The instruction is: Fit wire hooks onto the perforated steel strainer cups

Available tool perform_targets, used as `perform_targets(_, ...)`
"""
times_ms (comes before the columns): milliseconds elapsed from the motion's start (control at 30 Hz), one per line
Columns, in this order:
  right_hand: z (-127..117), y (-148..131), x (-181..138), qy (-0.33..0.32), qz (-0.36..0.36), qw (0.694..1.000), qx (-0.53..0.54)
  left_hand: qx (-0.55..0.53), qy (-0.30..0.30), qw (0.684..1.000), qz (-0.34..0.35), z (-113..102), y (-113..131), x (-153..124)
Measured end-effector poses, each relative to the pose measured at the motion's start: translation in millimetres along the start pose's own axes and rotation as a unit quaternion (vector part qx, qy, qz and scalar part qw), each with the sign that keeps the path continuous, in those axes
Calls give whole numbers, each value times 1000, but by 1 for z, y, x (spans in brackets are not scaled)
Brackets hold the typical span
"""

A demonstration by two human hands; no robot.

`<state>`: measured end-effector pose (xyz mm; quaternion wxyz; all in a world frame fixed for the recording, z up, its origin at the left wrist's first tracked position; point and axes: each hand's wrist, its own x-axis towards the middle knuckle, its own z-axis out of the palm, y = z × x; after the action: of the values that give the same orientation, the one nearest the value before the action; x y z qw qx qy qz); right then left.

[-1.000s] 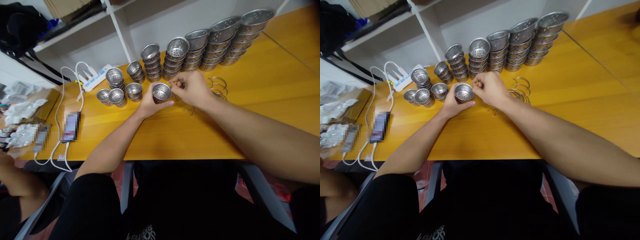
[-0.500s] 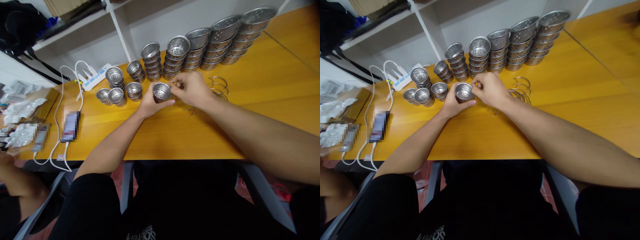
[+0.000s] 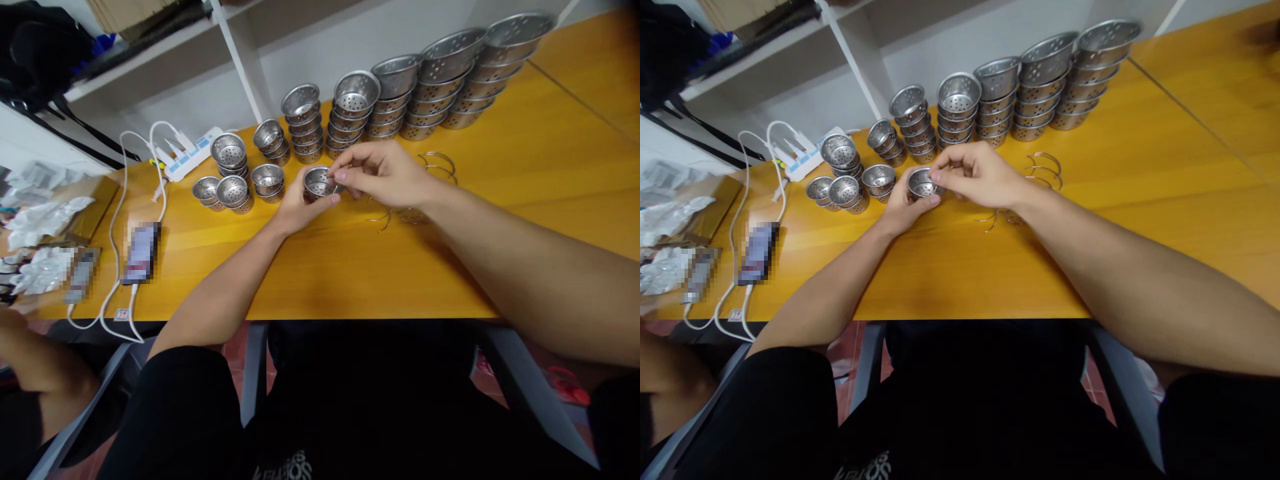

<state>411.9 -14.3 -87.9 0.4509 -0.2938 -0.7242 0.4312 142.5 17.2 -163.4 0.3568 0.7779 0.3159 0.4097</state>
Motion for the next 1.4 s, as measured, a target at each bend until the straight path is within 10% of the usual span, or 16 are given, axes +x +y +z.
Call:
perform_targets(933, -5, 1, -6, 51, -65, 985, -150, 91, 20, 995, 32, 8, 2, 3)
perform_targets(1400, 6, 17, -10, -58, -115, 980, -152, 94, 43, 994, 35, 5, -2, 1)
